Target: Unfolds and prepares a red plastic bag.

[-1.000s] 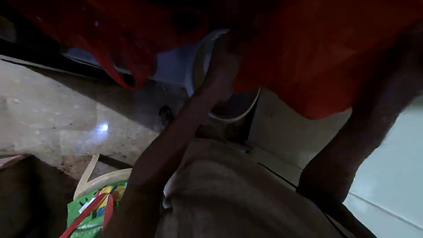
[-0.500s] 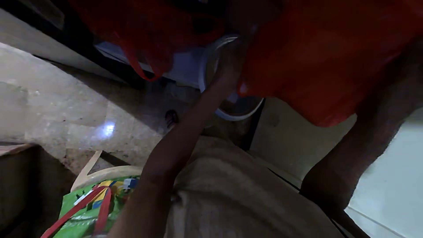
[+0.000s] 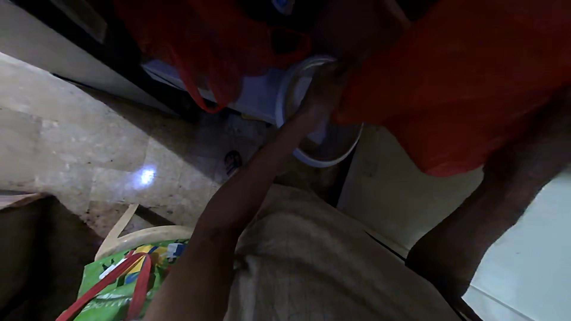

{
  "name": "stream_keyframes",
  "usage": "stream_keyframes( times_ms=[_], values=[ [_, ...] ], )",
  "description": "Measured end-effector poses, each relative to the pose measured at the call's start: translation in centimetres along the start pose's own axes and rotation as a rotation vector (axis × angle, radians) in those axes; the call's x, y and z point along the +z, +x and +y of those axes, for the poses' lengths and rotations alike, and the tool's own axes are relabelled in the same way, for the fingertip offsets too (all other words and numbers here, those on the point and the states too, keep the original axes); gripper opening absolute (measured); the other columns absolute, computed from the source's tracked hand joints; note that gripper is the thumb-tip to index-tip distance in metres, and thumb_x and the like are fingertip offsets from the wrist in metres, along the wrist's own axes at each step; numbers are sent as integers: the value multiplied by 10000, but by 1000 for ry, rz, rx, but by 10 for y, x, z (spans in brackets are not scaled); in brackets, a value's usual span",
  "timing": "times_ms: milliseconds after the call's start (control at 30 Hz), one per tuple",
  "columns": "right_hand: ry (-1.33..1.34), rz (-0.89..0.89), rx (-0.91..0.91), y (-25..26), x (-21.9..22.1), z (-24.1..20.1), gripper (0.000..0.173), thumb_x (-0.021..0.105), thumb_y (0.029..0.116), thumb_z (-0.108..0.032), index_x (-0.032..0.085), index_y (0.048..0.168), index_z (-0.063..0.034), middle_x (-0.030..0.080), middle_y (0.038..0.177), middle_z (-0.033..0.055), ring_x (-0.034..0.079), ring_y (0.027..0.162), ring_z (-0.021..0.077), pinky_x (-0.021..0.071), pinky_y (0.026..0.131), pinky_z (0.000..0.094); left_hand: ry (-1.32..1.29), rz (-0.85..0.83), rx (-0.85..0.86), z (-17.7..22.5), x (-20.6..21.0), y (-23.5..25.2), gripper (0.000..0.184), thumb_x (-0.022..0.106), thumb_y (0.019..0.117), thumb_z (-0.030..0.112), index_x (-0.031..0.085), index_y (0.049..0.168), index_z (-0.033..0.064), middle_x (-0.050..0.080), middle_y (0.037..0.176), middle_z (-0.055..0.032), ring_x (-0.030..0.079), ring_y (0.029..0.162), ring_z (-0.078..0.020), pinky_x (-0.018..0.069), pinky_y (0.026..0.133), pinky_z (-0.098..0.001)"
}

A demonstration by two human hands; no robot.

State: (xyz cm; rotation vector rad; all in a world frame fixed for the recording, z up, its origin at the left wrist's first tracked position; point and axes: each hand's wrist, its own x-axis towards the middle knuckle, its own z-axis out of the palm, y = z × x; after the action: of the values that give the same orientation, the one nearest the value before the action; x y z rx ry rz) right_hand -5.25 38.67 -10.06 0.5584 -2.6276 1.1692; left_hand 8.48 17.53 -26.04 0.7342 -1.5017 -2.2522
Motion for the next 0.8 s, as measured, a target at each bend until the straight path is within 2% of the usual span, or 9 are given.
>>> stream_keyframes(
  times_ms=[100, 233, 300, 333, 400, 433, 500, 600, 800],
  values=[
    [54, -36, 34, -12, 7, 15, 211, 510, 1086, -306, 597, 1113, -116, 637, 884, -107, 656, 816, 2, 582, 804, 252, 105, 33, 175, -27, 8, -8, 334, 512, 1088, 264, 713, 1066, -2, 664, 882, -74, 609, 783, -95, 526, 749, -281],
    [214, -81, 65, -26, 19, 55, 191, 452, 1104, -208, 615, 1063, -119, 651, 826, -113, 659, 764, 11, 592, 768, 256, 130, 39, 244, -42, 30, -34, 262, 568, 1054, 220, 738, 1030, 22, 705, 882, -77, 663, 797, -126, 578, 764, -338],
    [304, -76, 133, -34, 27, 76, 224, 410, 1119, -243, 603, 1063, -143, 644, 798, -114, 651, 727, 15, 590, 731, 247, 89, 8, 302, -36, 46, -47, 262, 571, 1050, 199, 707, 920, 17, 631, 745, -50, 590, 659, -103, 519, 625, -289],
    [364, -77, 168, -38, 31, 87, 230, 397, 1122, -263, 593, 1093, -148, 654, 816, -103, 660, 746, 28, 596, 742, 261, 35, -19, 337, -33, 53, -52, 280, 579, 1053, 192, 683, 870, 8, 597, 696, -48, 559, 605, -99, 497, 570, -266],
    [514, -107, 228, -46, 34, 108, 265, 372, 1127, -308, 545, 1248, -148, 691, 993, -54, 688, 943, 78, 595, 888, 327, 12, -81, 362, -25, 62, -60, 330, 572, 1063, 204, 601, 790, 21, 526, 653, -56, 500, 543, -120, 453, 484, -252],
    [599, -112, 254, -50, 36, 115, 285, 356, 1131, -310, 533, 1284, -147, 694, 1061, -31, 683, 1021, 98, 580, 947, 352, 17, -97, 379, -21, 66, -61, 332, 580, 1060, 196, 592, 778, 20, 514, 648, -57, 493, 539, -124, 450, 479, -253],
    [711, -97, 319, -56, 39, 126, 283, 317, 1136, -297, 543, 1233, -157, 696, 1032, -31, 685, 999, 91, 583, 927, 337, 27, -108, 452, -17, 74, -56, 313, 605, 1044, 164, 610, 776, 4, 527, 649, -58, 512, 558, -119, 473, 510, -253],
    [786, -104, 391, -61, 37, 144, 313, 284, 1136, -278, 535, 1255, -135, 683, 1069, -9, 670, 1031, 100, 572, 940, 351, -28, -127, 520, -14, 86, -51, 335, 622, 1030, 137, 576, 725, 6, 496, 622, -54, 478, 542, -117, 434, 507, -254],
    [782, -49, 484, -68, 42, 151, 313, 254, 1124, -205, 559, 1120, -139, 681, 928, -32, 678, 888, 66, 598, 805, 302, -13, -145, 581, 5, 96, -48, 285, 625, 1015, 86, 588, 751, -14, 512, 649, -62, 491, 563, -105, 443, 523, -234]
  ],
)
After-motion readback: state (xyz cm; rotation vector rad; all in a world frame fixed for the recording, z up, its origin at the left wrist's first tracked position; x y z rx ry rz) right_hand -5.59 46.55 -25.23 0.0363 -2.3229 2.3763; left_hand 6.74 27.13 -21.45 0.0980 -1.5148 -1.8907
